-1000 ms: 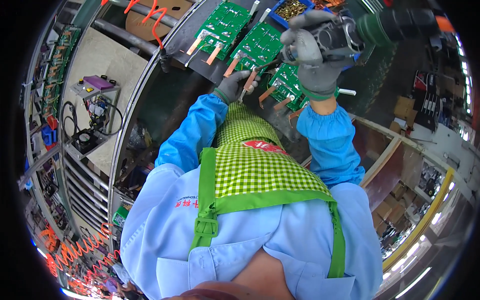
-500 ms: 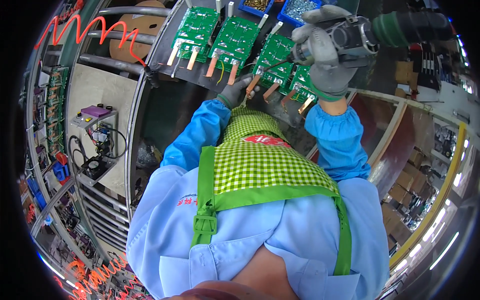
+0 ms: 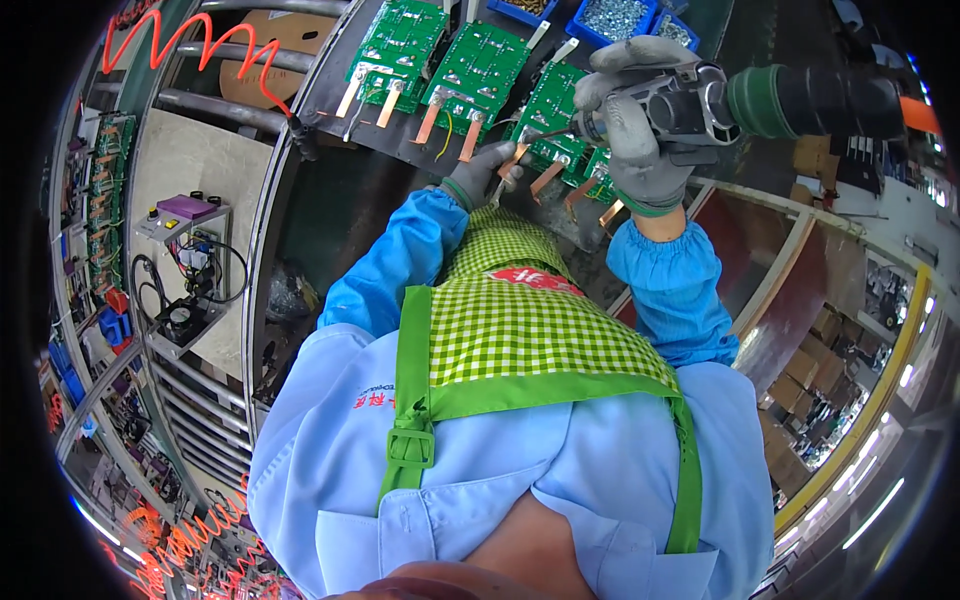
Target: Assembling electronic components and copper strips onto printed circuit boards using a power screwdriver.
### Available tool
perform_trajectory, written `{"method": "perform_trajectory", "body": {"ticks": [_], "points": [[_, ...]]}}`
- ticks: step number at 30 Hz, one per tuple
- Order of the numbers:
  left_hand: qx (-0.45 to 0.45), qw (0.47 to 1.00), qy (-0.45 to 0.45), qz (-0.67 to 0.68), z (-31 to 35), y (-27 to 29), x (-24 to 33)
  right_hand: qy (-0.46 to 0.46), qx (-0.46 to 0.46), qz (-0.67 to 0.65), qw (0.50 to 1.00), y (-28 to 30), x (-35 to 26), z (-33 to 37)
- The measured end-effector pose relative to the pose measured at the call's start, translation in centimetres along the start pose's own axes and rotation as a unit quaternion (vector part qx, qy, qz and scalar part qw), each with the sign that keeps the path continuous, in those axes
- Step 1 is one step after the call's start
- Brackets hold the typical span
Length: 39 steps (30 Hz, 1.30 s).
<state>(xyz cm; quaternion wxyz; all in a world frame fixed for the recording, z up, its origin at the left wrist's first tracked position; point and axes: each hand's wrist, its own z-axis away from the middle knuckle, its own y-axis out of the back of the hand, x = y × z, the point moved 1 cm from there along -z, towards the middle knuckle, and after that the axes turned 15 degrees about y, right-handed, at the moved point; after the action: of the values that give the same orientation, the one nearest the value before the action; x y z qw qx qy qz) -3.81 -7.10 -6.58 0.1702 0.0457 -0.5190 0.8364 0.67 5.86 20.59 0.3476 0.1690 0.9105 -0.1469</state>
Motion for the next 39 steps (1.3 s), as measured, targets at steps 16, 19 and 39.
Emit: {"method": "perform_trajectory", "body": {"ticks": [16,19,39], "points": [[0.043,0.998,-0.049,-0.021,-0.2,-1.8,-0.8,-0.019,0.063,0.028,0.997,0.9,0.4,0.1],[0.017,0.998,-0.06,-0.016,-0.3,-1.1,-0.8,-0.052,0.043,0.042,0.997,0.7,0.0,0.0],[0.023,0.986,0.013,-0.163,0.8,2.9,-0.3,0.002,0.047,0.087,0.995,3.3,-3.1,-0.6]]}}
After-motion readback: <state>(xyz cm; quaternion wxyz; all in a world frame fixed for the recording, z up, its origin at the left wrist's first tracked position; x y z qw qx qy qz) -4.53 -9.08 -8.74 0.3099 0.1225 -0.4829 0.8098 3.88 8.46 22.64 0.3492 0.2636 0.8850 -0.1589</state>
